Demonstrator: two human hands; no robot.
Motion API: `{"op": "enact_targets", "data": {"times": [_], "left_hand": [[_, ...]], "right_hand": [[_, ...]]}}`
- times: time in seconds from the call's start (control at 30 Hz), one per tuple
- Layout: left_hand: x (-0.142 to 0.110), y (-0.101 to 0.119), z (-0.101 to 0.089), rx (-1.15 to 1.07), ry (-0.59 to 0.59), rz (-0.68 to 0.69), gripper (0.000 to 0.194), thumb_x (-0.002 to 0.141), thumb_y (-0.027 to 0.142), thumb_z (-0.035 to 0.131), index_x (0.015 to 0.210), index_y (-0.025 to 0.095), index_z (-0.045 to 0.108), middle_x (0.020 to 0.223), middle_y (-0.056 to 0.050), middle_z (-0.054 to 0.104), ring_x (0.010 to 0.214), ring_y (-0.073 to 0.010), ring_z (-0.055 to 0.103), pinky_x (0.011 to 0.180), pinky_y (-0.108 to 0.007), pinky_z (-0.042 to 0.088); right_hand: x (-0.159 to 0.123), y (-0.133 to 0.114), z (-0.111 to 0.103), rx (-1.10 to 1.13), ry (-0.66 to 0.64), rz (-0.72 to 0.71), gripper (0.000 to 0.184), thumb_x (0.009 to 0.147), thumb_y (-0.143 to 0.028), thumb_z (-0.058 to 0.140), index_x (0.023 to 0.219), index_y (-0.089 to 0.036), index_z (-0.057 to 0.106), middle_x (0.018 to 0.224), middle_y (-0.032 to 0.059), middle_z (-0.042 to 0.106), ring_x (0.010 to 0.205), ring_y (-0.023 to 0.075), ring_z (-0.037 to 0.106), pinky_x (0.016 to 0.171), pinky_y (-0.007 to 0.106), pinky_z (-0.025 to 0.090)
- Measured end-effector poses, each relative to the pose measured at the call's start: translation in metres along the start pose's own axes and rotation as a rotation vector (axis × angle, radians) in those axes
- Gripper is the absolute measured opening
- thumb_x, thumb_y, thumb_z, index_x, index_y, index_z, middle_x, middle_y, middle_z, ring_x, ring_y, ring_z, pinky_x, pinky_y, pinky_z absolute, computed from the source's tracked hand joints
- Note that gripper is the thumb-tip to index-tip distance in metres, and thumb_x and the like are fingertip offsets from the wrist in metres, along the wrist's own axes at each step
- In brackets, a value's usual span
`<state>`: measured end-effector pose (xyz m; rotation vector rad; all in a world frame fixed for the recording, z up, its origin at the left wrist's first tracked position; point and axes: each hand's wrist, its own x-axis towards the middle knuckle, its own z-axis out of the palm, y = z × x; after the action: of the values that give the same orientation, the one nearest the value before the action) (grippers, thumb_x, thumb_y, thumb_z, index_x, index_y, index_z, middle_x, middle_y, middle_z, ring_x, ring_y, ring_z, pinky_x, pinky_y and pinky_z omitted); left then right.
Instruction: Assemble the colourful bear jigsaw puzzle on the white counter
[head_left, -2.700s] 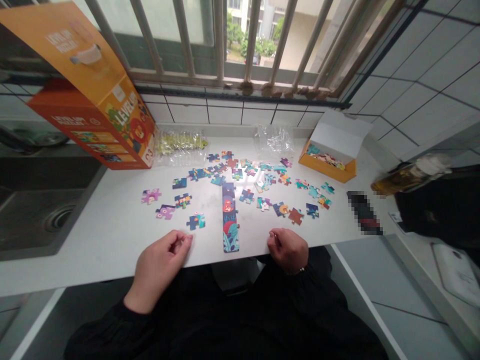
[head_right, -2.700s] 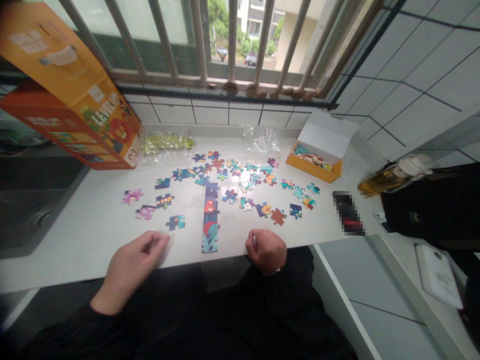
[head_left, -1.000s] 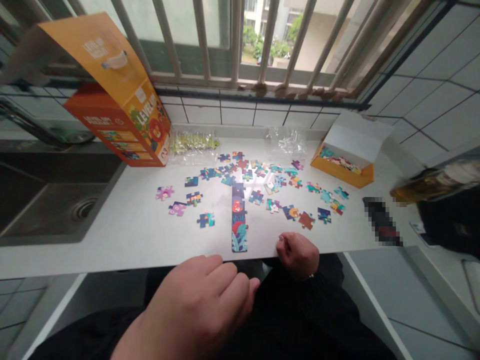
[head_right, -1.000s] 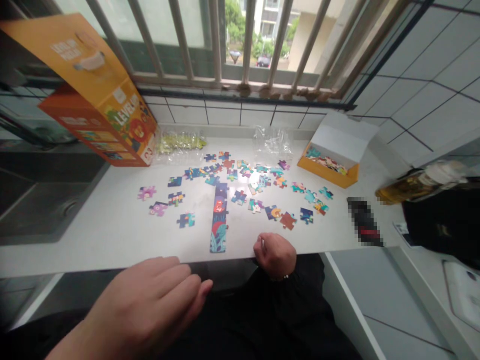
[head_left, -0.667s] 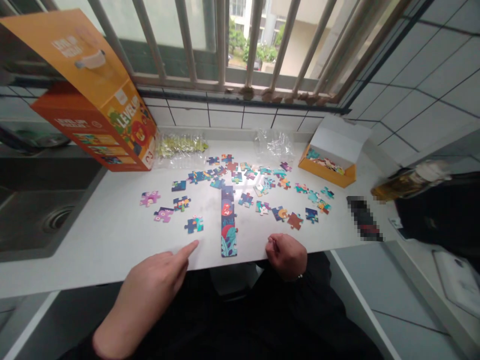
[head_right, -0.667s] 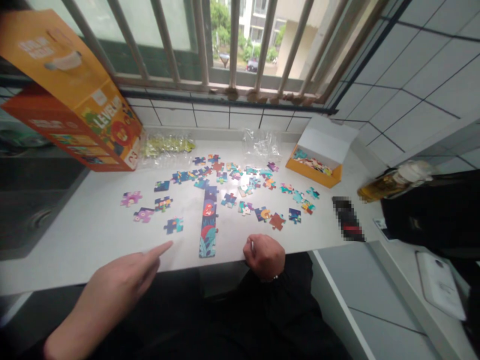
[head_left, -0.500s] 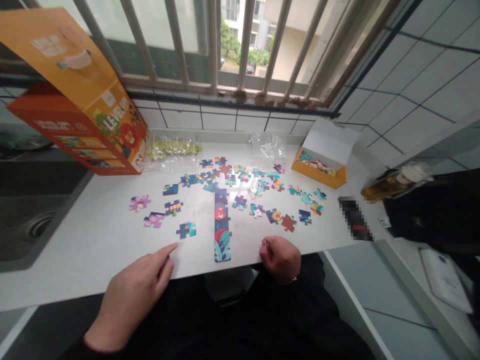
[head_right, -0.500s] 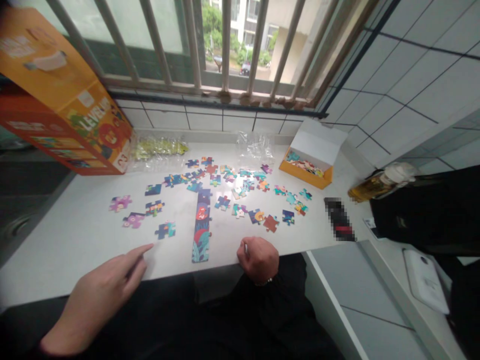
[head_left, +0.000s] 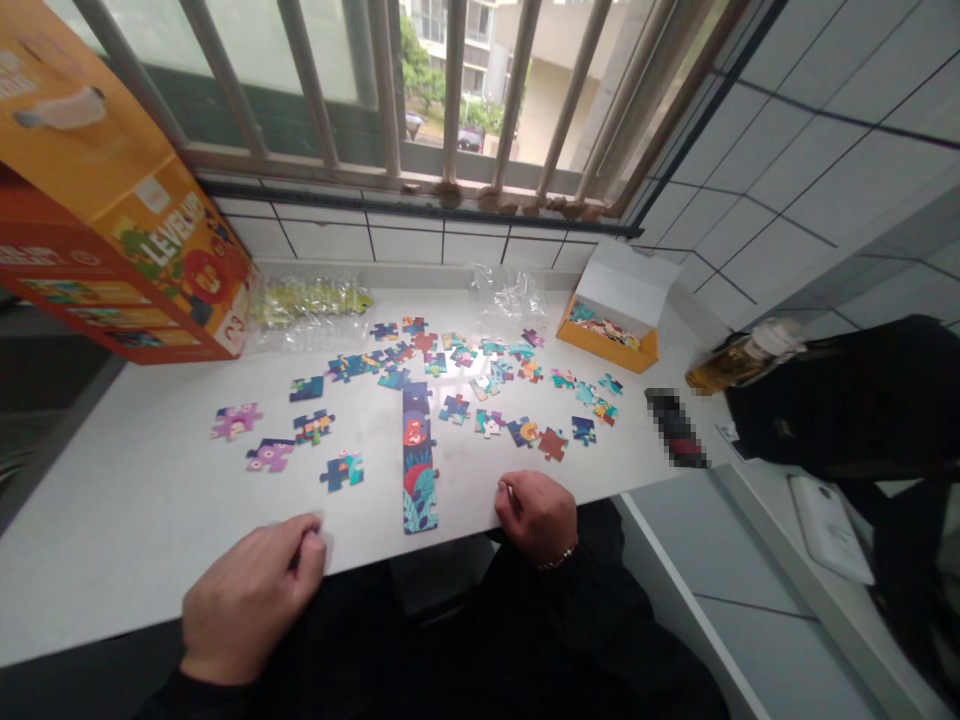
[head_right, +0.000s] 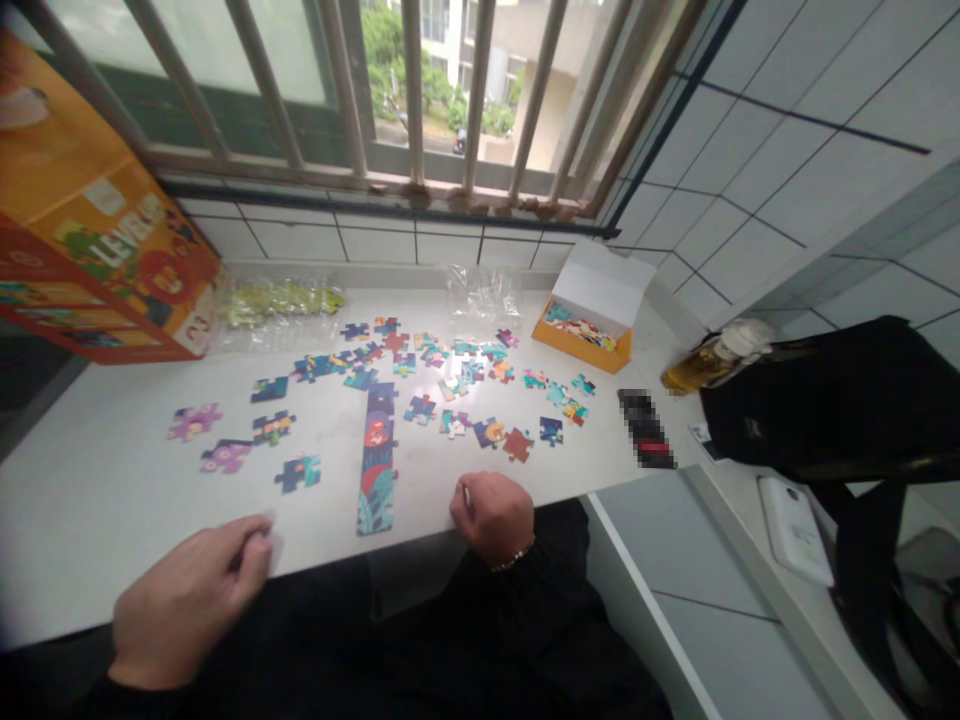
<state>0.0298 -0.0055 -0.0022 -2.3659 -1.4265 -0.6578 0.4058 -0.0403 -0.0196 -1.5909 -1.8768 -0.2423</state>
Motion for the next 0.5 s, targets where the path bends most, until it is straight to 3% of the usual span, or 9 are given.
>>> {"op": "enact_targets", "data": {"times": [0.17,0.27,0.4,0.5], "left_hand": [[-0.01,-0.009,0.008,0.001,-0.04,0.007,0.02,0.106,0.03,0.059,0.114,0.02,0.074,0.092,-0.006,0.082,0.08,-0.0241,0.078,0.068,-0.036,0.049],[-0.014,-0.013,0.013,-0.006,-0.058,-0.01,0.021,0.106,0.031,0.058,0.117,0.021,0.073,0.094,-0.006,0.082,0.082,-0.025,0.078,0.069,-0.037,0.048],[-0.016,-0.015,0.015,-0.028,-0.068,-0.007,0.02,0.105,0.032,0.06,0.117,0.021,0.073,0.094,-0.006,0.082,0.081,-0.0245,0.078,0.07,-0.037,0.049],[-0.015,-0.015,0.013,-0.041,-0.048,0.01,0.019,0.105,0.031,0.061,0.114,0.021,0.074,0.092,-0.005,0.082,0.081,-0.0246,0.078,0.07,-0.037,0.05]], "right_hand": [[0.001,0.001,-0.003,0.026,-0.045,-0.021,0.018,0.106,-0.025,0.058,0.091,-0.023,0.069,0.074,0.0008,0.069,0.068,0.0175,0.065,0.067,0.033,0.044],[0.009,0.019,-0.013,0.04,-0.054,0.008,0.016,0.108,-0.023,0.057,0.1,-0.022,0.071,0.083,0.0024,0.073,0.076,0.0182,0.068,0.075,0.032,0.05],[0.031,0.081,-0.036,-0.099,0.078,0.156,0.017,0.11,-0.027,0.057,0.109,-0.02,0.072,0.102,0.0096,0.079,0.097,0.0256,0.07,0.097,0.041,0.051],[0.046,0.135,-0.048,-0.258,0.032,0.333,0.027,0.107,-0.029,0.055,0.122,-0.015,0.072,0.121,0.017,0.078,0.114,0.0322,0.068,0.108,0.048,0.047]]}}
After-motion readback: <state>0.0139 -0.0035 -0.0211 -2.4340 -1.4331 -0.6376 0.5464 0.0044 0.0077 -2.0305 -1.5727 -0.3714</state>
